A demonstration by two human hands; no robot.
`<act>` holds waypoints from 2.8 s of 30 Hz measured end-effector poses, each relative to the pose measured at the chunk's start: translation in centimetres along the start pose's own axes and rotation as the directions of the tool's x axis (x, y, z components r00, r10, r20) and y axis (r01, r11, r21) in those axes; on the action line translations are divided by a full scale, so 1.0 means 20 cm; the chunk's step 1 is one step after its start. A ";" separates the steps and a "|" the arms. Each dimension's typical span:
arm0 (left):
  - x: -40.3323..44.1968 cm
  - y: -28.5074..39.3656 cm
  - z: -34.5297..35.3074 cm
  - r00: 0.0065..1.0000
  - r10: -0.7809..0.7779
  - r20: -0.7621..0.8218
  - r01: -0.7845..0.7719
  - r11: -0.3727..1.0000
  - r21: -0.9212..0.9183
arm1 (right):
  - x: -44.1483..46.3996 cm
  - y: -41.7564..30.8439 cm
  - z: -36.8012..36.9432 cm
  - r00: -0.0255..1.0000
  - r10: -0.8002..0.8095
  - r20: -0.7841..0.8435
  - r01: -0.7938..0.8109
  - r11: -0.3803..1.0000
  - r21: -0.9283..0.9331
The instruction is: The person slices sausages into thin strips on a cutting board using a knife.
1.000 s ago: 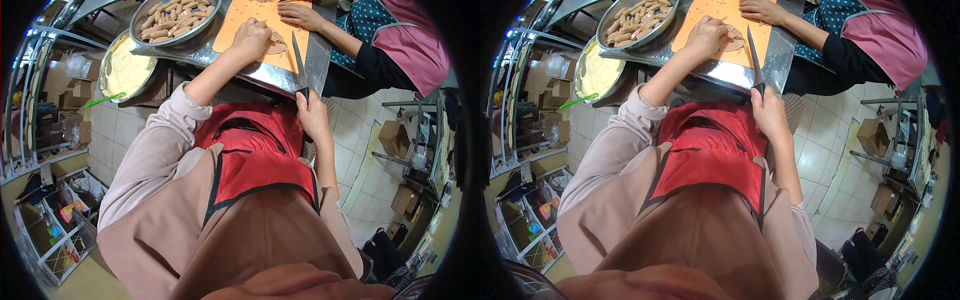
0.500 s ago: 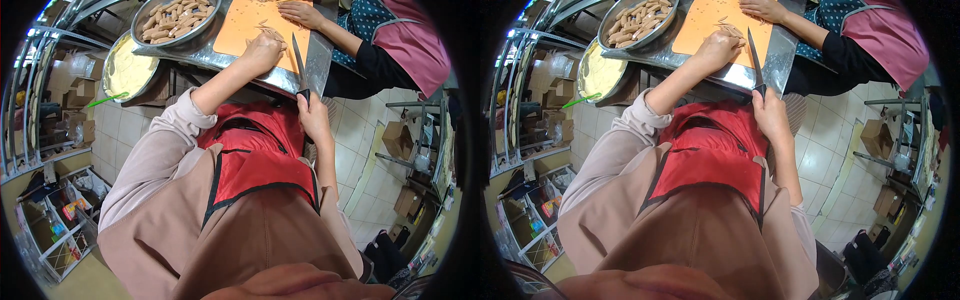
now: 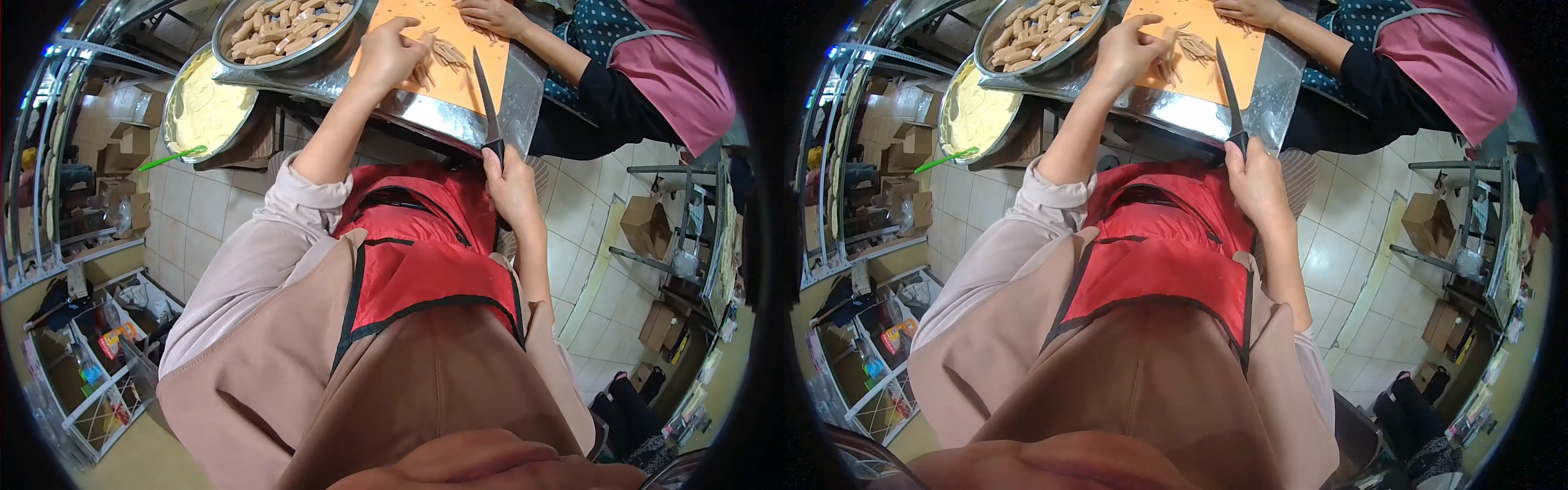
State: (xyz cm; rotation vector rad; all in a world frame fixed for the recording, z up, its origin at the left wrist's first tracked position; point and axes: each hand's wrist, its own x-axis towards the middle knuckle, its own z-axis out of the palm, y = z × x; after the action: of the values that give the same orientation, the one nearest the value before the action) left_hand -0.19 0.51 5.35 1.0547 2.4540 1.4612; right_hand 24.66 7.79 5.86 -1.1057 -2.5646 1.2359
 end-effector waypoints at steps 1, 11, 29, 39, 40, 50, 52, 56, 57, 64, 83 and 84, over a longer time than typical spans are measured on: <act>-0.01 -0.06 -0.01 1.000 -0.014 -0.013 0.014 1.000 -0.025 | 0.01 -0.01 0.02 1.000 -0.020 0.010 0.020 1.000 -0.012; -0.13 -0.25 -0.09 0.998 -0.052 0.041 0.039 0.960 0.277 | 0.05 -0.23 0.16 0.977 -0.133 0.164 0.174 0.948 -0.268; -0.16 -0.26 -0.02 0.995 0.087 0.044 -0.091 0.990 0.110 | 0.07 -0.29 0.14 0.977 -0.118 0.176 0.185 0.877 -0.443; -0.17 -0.23 0.02 0.980 0.191 -0.062 -0.171 0.956 0.238 | 0.12 -0.32 0.13 0.972 -0.152 0.178 0.222 0.838 -0.498; -0.17 -0.24 0.02 0.976 0.208 -0.069 -0.186 0.953 0.241 | 0.13 -0.31 0.14 0.971 -0.146 0.187 0.221 0.844 -0.489; -0.16 -0.25 0.01 0.978 0.208 -0.036 -0.192 0.948 0.253 | 0.18 -0.33 0.16 0.968 -0.117 0.223 0.205 0.881 -0.427; -0.16 -0.25 0.01 0.974 0.222 -0.041 -0.206 0.948 0.243 | 0.21 -0.32 0.19 0.964 -0.138 0.227 0.221 0.890 -0.399; -0.17 -0.26 0.03 0.977 0.207 -0.047 -0.189 0.951 0.245 | 0.24 -0.32 0.25 0.959 -0.203 0.197 0.270 0.863 -0.427; -0.17 -0.25 0.03 0.978 0.201 -0.055 -0.183 0.954 0.236 | 0.23 -0.32 0.25 0.960 -0.202 0.194 0.269 0.856 -0.440; -0.19 -0.25 0.03 0.972 0.213 -0.100 -0.191 0.962 0.195 | 0.07 -0.26 0.22 0.982 -0.113 0.154 0.171 0.882 -0.439; -0.19 -0.27 0.04 0.967 0.233 -0.103 -0.210 0.958 0.196 | 0.21 -0.36 0.25 0.964 -0.185 0.191 0.254 0.855 -0.453; -0.19 -0.27 0.04 0.968 0.233 -0.099 -0.209 0.957 0.202 | 0.21 -0.35 0.26 0.961 -0.199 0.191 0.267 0.841 -0.471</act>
State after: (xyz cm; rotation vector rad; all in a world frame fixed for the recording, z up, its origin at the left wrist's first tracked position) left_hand 0.22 -2.83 -0.41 1.3560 2.6799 1.4086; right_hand 15.59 4.23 6.34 -0.7434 -3.1076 0.6280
